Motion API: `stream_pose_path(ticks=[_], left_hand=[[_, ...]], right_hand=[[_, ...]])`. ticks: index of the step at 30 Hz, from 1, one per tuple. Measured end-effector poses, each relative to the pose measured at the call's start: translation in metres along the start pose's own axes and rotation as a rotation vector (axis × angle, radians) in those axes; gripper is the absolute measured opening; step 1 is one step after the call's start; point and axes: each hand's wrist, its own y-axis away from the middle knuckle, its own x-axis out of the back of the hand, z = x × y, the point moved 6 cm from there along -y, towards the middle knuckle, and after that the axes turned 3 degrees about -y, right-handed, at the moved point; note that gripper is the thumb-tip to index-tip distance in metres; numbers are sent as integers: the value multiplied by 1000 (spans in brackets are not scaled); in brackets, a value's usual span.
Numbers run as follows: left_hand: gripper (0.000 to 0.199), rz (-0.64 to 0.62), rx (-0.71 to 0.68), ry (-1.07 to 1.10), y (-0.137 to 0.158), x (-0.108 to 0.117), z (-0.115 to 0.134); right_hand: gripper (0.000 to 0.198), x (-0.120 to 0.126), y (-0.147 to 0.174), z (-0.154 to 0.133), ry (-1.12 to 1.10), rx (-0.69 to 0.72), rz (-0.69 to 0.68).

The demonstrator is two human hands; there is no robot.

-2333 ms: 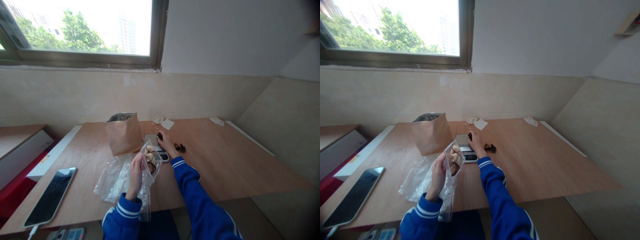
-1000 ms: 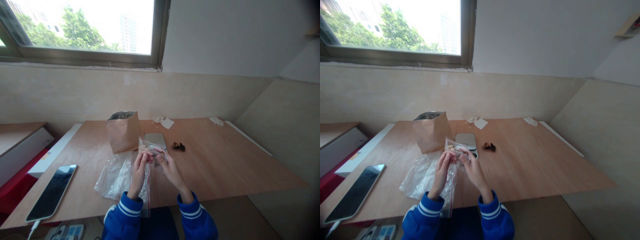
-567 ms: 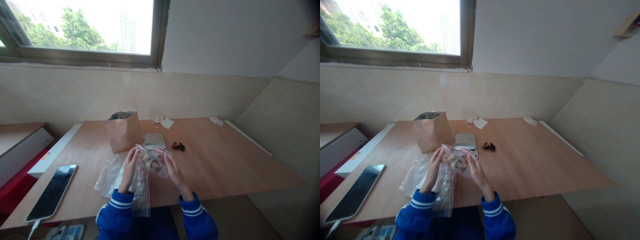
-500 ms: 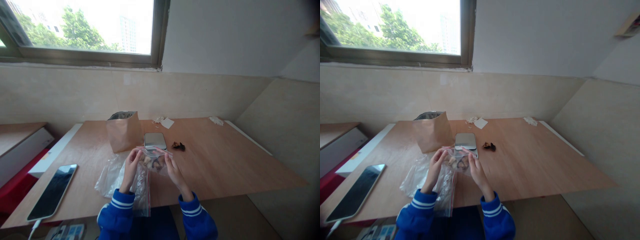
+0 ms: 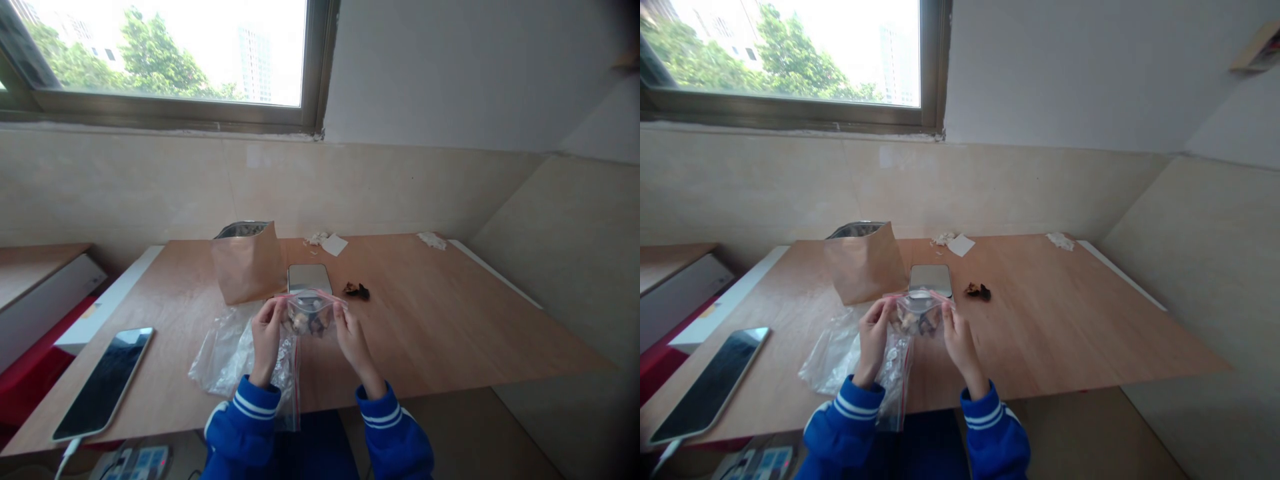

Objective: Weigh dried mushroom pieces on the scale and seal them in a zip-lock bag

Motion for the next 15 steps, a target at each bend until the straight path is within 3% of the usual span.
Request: stream_pose_path(ticks=[3,5,15], left_hand=[[29,-144,-11,-49,3,-13,1],[28,-154,-14,-61,3,-15,1],[34,105,0,-31,-4,10,-1]], right_hand=[[46,-8,0,-2,5,26,-27],[46,-11,0,-1,10,32,-37],[42,7,3,6,-48,-51,189]])
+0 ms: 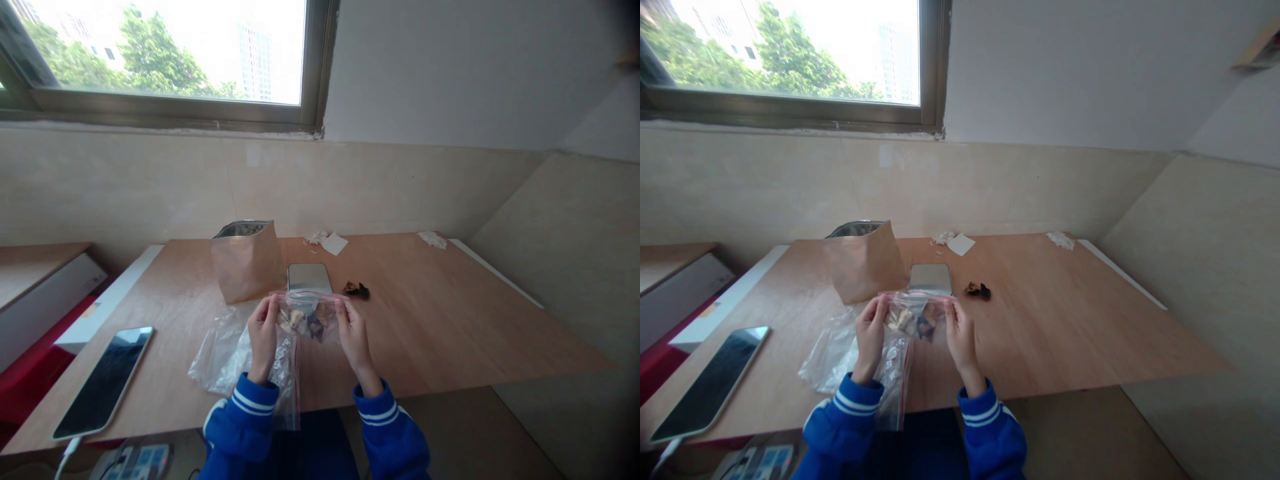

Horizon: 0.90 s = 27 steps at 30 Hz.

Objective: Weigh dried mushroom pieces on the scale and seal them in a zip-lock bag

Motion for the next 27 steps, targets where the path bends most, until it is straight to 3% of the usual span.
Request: stream_pose_path(ticks=[3,6,10,15,22,27], left_hand=[[35,22,-4,-12,0,2,0],[35,-42,-19,-30,2,-3,2],[33,-160,-32,-41,6,-13,4],[32,-126,-34,0,8,-12,4],[34,-97,-36,-2,10,-8,7],[34,-106,-31,-1,11,-10,11]], right_hand=[[37,3,0,0,-38,-24,80],[33,5,-1,1,-52,-12,126],[31,0,0,2,-25,8,70],[34,3,4,-12,13,152,29],[44,-3,-4,-31,166,241,-358],[60,-1,-10,-36,271,287,-444]])
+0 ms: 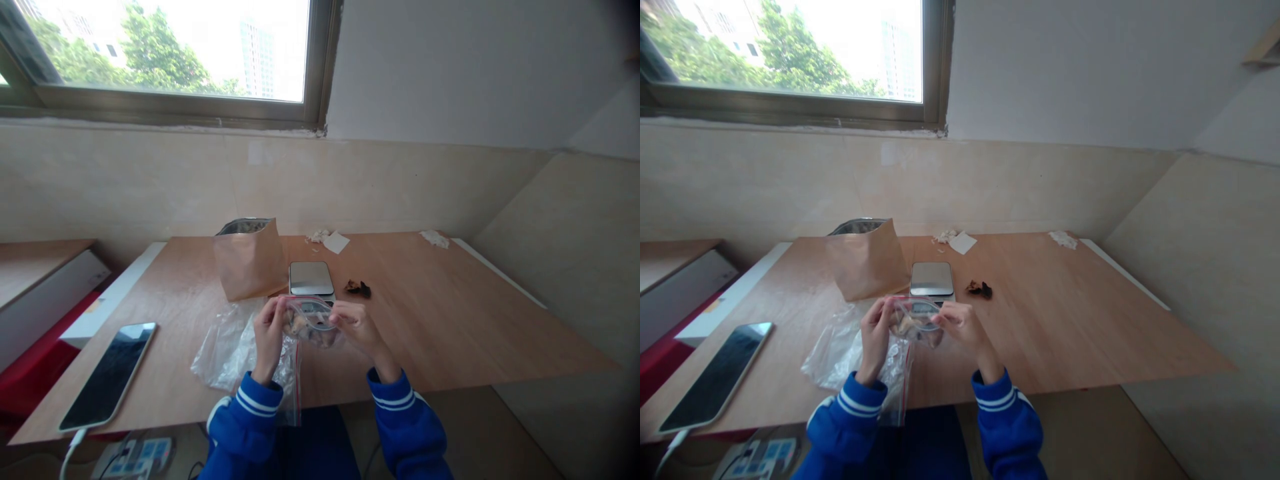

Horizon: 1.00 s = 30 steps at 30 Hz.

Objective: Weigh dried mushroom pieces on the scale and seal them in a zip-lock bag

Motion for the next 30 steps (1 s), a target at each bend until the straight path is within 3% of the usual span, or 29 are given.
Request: stream_pose_path(ticks=[5,11,15,23,30], left_hand=[[32,35,9,24,-2,4,2],[34,46,26,60,-4,6,-4],[33,96,49,91,-5,12,-8],[37,73,70,87,1,5,-11],[37,52,94,97,2,5,-12]], right_hand=[[62,3,0,-2,14,-6,-65],[66,3,1,-2,-34,-53,-49],[58,2,1,-4,-88,-71,-85],[48,-3,-1,-17,-161,-75,-192],[36,-13,6,2,-63,-140,-215]])
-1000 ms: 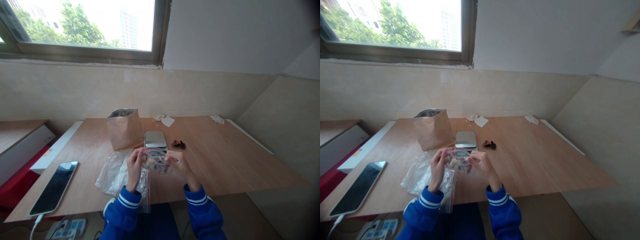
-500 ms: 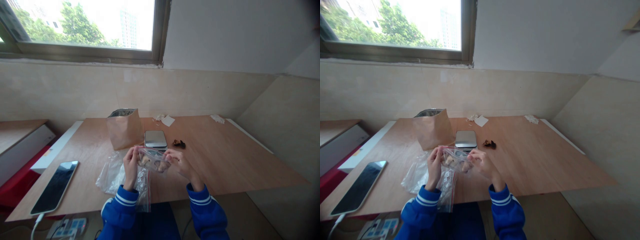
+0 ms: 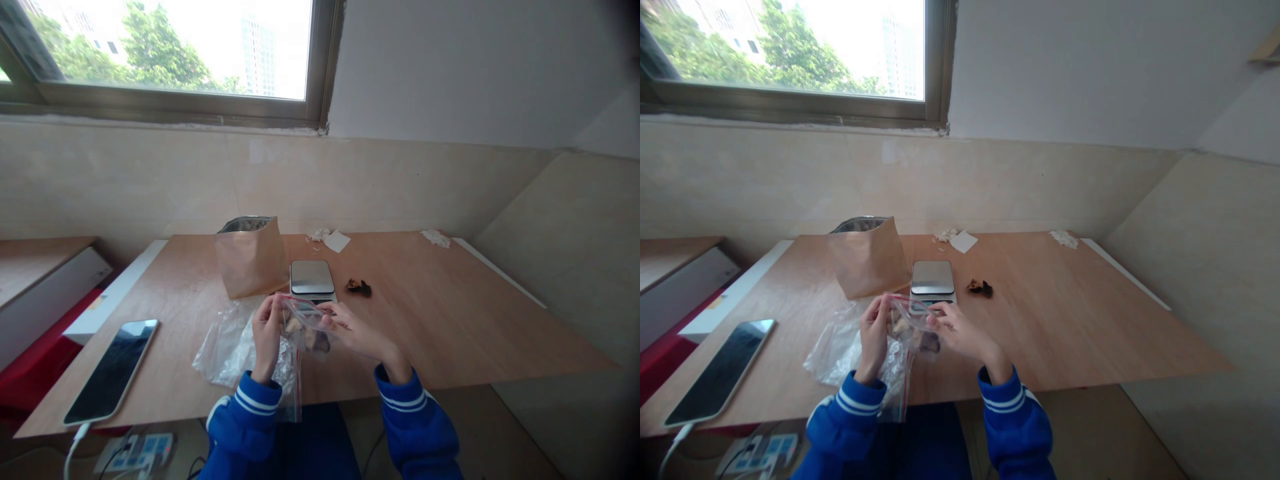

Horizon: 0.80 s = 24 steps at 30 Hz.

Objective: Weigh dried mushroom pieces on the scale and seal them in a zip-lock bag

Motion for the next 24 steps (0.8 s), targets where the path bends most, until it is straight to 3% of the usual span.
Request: stream_pose_path(ticks=[4,8,12,17,24], left_hand=[[34,61,7,41,-2,4,-3],[35,101,49,123,-4,7,-12],[36,128,67,141,-6,11,-18],[38,106,37,10,-10,13,-25],[44,9,12,-130,-21,8,-47]], right_hand=[[28,-2,1,3,-114,-16,10],[42,-1,4,25,-320,-154,206],[37,-4,6,42,-343,-190,317],[39,0,10,58,-468,-195,584],[48,-12,11,97,-391,-236,760]])
